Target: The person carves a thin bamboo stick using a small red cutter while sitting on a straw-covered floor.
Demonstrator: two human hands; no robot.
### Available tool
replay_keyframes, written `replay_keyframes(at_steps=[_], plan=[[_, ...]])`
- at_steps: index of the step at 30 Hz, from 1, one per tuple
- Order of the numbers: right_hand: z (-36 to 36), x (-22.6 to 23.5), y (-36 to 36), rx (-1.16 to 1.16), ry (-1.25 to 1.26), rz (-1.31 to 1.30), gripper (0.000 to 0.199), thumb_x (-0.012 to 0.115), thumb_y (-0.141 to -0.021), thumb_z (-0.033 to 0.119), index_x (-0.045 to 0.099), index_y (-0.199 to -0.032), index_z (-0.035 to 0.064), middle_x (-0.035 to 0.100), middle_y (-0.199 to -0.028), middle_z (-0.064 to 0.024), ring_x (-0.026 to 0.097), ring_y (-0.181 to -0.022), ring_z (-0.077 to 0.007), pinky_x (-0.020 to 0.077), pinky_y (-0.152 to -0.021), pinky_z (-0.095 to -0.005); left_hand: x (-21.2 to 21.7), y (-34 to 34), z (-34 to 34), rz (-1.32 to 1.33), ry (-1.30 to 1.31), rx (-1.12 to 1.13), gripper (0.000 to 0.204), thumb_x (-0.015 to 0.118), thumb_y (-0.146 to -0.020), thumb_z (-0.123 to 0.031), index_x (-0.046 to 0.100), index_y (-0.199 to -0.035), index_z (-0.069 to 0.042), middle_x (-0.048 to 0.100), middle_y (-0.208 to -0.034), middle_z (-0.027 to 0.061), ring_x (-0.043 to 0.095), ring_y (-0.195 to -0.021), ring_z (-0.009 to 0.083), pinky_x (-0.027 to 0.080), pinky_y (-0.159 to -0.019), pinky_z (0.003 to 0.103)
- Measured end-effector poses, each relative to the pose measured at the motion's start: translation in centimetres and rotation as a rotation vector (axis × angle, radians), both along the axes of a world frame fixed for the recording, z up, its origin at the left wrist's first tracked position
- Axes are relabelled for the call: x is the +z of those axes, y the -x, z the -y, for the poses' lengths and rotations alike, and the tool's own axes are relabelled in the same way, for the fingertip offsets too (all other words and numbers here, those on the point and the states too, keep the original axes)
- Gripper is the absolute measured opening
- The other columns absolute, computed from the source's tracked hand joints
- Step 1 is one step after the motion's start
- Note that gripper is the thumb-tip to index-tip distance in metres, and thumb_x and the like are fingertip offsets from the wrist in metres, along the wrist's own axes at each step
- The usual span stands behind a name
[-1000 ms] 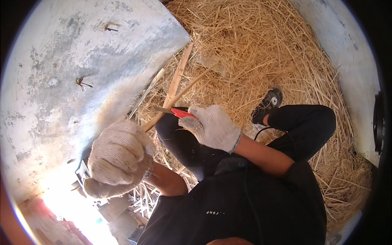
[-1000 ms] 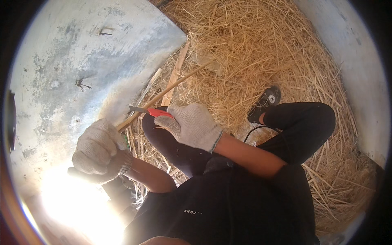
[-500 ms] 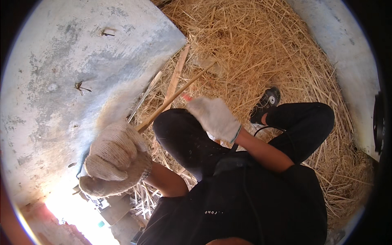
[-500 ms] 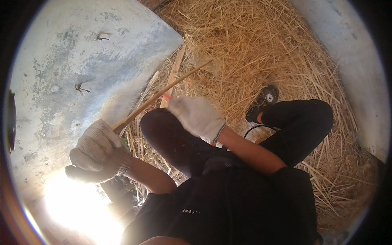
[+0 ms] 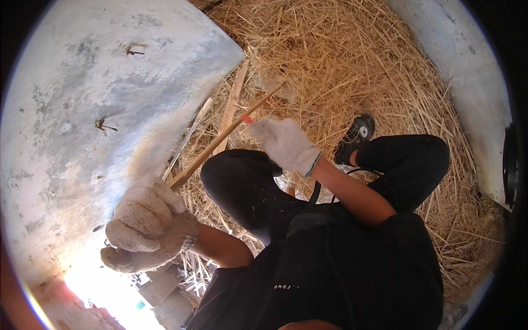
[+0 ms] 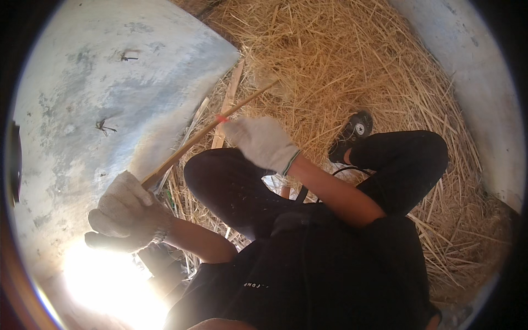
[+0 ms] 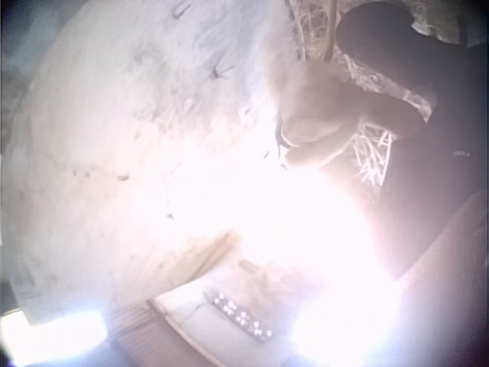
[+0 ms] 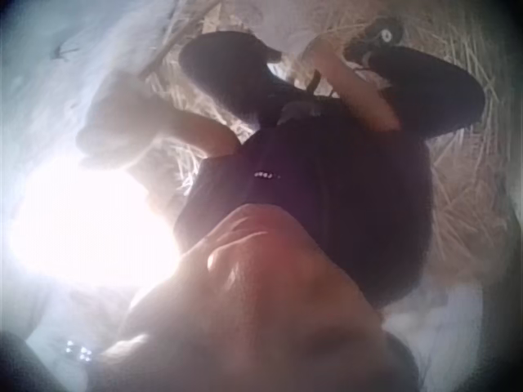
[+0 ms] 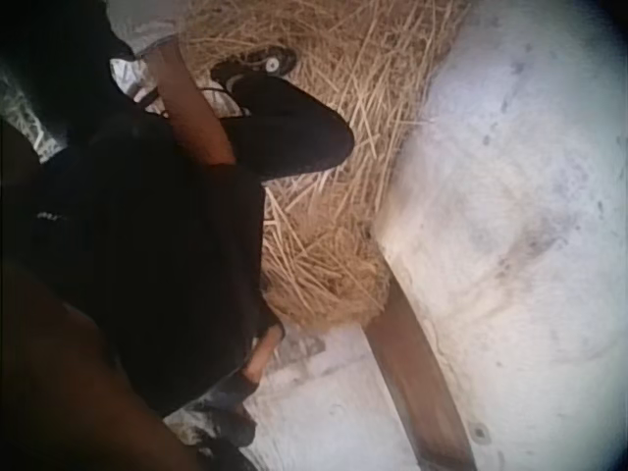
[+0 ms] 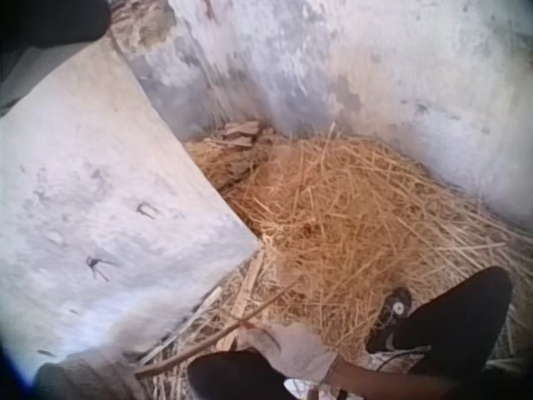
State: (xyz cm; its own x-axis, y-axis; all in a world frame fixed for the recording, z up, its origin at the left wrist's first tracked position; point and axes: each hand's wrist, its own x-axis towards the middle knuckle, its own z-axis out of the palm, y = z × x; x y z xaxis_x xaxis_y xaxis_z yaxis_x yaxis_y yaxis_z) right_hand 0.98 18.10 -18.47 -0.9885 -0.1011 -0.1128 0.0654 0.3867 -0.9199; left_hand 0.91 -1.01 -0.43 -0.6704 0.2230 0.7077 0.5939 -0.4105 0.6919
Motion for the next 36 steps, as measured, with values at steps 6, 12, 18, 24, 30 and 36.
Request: replay_keyframes(at_steps=[6,12,18,24,30,36], plan=[[-2.1,-10.1,3.3,-0.081,-0.132,0.361,0.086,0.026,-0.104,0.066,0.072,-0.099,-0.0062,0.067,-0.088,-0.0337,0.067,-0.089,-0.0492,0.0518,-0.083,-0.0519,0.2,-0.7,1.1,0.0,-0.003,0.075,0.059,0.032,-0.105,-0.047,0.052,-0.061,-0.014,0.044,-0.048,-0.0013,0.043,-0.038,0.0106,0.051,-0.039,0.031],[-6.8,-15.6,2.4,-0.224,-0.29,0.465,0.076,0.027,-0.104,0.063,0.072,-0.113,0.0016,0.071,-0.099,-0.0286,0.069,-0.097,-0.0446,0.0527,-0.087,-0.0514,-1.1,0.4,0.1,-0.049,-0.011,0.111,0.057,0.035,-0.105,-0.045,0.05,-0.058,-0.016,0.043,-0.045,-0.0027,0.044,-0.035,0.0079,0.051,-0.037,0.026],[-2.5,-6.3,3.1,0.073,-0.055,0.17,0.066,0.042,-0.104,0.056,0.068,-0.118,-0.0032,0.065,-0.072,-0.0277,0.067,-0.073,-0.0426,0.0529,-0.07,-0.0453,-0.6,1.3,1.8,-0.044,-0.023,-0.072,0.058,0.032,-0.11,-0.047,0.037,-0.058,-0.021,0.037,-0.045,-0.0054,0.031,-0.032,0.0077,0.028,-0.034,0.02],[1.1,-11.0,5.0,-0.01,-0.342,-0.013,0.055,0.042,-0.104,0.05,0.072,-0.108,0.0036,0.066,-0.078,-0.0301,0.067,-0.071,-0.0425,0.0537,-0.067,-0.0475,-0.3,1.4,4.8,0.027,-0.055,0.191,0.058,0.033,-0.107,-0.039,0.041,-0.053,-0.019,0.034,-0.044,-0.0054,0.031,-0.035,0.0058,0.03,-0.031,0.025],[-8.4,-21.6,1.0,-0.087,-0.439,0.695,0.069,0.032,-0.104,0.06,0.07,-0.117,0.0039,0.069,-0.098,-0.0292,0.067,-0.096,-0.0445,0.0504,-0.083,-0.0525,-0.6,2.3,3.6,-0.076,0.027,-0.135,0.062,0.031,-0.106,-0.045,0.046,-0.055,-0.015,0.039,-0.045,-0.0025,0.038,-0.034,0.0105,0.045,-0.033,0.029],[-3.0,-9.8,1.2,-0.283,0.029,0.104,0.077,0.038,-0.102,0.067,0.068,-0.117,-0.0024,0.064,-0.072,-0.0238,0.065,-0.069,-0.0346,0.0497,-0.069,-0.0457,-0.3,0.9,1.9,-0.028,-0.034,0.02,0.06,0.03,-0.105,-0.045,0.048,-0.057,-0.014,0.043,-0.047,-0.0017,0.042,-0.036,0.0116,0.048,-0.036,0.028]])
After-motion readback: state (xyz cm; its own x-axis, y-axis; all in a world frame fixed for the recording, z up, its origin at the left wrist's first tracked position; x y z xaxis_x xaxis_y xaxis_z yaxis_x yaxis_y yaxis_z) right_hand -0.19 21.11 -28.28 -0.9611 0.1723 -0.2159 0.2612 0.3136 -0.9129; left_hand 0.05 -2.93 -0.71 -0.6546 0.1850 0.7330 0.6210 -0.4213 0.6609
